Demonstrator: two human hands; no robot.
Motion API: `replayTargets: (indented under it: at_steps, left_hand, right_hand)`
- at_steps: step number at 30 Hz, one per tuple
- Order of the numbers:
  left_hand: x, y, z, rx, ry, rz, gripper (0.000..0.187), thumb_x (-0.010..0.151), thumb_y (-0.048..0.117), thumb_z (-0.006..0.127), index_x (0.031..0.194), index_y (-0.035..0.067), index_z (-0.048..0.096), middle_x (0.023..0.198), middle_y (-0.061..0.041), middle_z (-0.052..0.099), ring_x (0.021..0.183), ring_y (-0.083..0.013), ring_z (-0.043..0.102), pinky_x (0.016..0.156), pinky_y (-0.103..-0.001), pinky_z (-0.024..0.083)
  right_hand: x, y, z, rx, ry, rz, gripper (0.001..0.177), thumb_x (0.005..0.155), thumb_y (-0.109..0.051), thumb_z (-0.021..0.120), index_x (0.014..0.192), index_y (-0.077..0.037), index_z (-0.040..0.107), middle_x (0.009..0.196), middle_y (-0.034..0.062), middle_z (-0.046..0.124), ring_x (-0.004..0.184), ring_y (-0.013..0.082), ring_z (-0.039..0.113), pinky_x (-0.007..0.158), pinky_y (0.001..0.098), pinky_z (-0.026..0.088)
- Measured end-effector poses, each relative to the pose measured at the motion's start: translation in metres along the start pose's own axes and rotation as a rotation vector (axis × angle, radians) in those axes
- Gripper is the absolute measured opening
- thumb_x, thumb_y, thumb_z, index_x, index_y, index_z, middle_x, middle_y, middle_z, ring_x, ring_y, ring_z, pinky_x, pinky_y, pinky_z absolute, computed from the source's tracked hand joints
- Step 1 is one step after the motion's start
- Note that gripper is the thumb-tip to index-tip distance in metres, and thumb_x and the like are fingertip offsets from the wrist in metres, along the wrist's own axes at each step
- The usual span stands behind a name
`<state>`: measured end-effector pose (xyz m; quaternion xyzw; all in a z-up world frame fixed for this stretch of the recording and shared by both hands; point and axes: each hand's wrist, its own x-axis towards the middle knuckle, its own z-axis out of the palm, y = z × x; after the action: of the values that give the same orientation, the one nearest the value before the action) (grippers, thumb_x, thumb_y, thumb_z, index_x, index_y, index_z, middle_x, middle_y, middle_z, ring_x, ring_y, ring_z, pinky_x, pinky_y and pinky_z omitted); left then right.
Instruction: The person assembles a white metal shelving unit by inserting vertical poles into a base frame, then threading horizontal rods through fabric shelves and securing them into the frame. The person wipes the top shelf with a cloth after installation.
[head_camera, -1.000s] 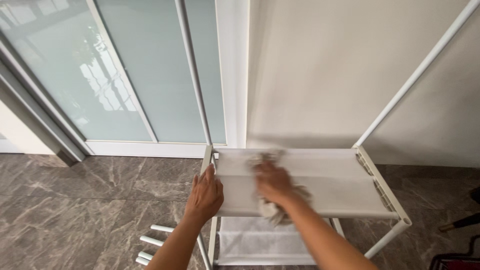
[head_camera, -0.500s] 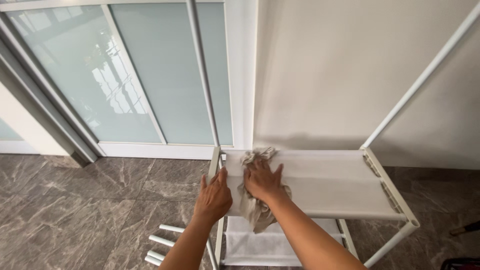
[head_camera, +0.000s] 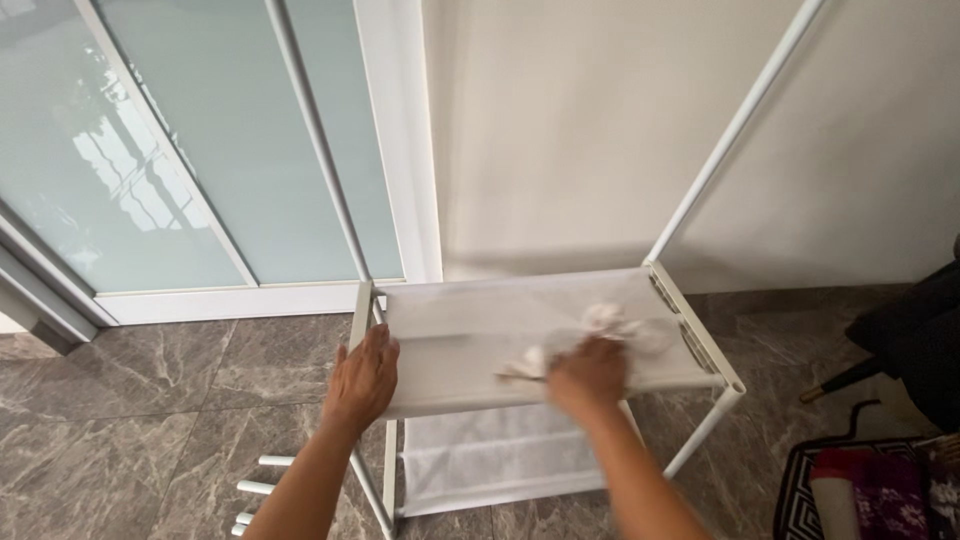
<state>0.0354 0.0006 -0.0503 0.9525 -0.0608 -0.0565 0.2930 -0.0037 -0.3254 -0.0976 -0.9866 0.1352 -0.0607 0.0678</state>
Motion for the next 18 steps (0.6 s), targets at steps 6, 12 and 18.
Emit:
replayTargets:
  at_steps: [6,12,18]
  left_hand:
    - [-0.004,0.000,0.006,0.177,-0.005,0.089,0.061,0.103,0.049,0.012,0.154,0.024,0.034,0.162,0.000,0.038,0.155,-0.0193,0.025,0.129,-0.052,0.006]
    - [-0.008,-0.003,0.008,0.410,-0.060,0.163,0.069,0.101,0.059,0.012,0.157,0.023,0.029,0.166,-0.002,0.026,0.155,-0.0207,0.018,0.126,-0.055,0.004]
    - [-0.029,0.018,-0.002,0.451,-0.032,0.143,0.077,0.097,0.069,0.023,0.158,0.023,0.029,0.167,-0.001,0.024,0.156,-0.0186,0.017,0.128,-0.055,0.002]
  right_hand:
    - [-0.088,-0.169,0.021,0.241,0.012,-0.713,0.046,0.107,-0.038,0.042,0.144,-0.015,0.055,0.153,0.0205,0.047,0.135,0.0444,0.045,0.107,0.0670,0.030]
    - [-0.104,-0.084,-0.004,0.361,0.267,-0.634,0.020,0.101,-0.018,0.054,0.111,-0.005,0.066,0.117,0.0166,0.066,0.101,0.0305,0.063,0.095,0.0572,0.045]
    - [-0.095,0.052,-0.034,0.146,0.673,-0.217,0.015,0.095,-0.021,0.053,0.095,-0.010,0.064,0.091,0.0075,0.070,0.091,0.0267,0.065,0.092,0.0557,0.047]
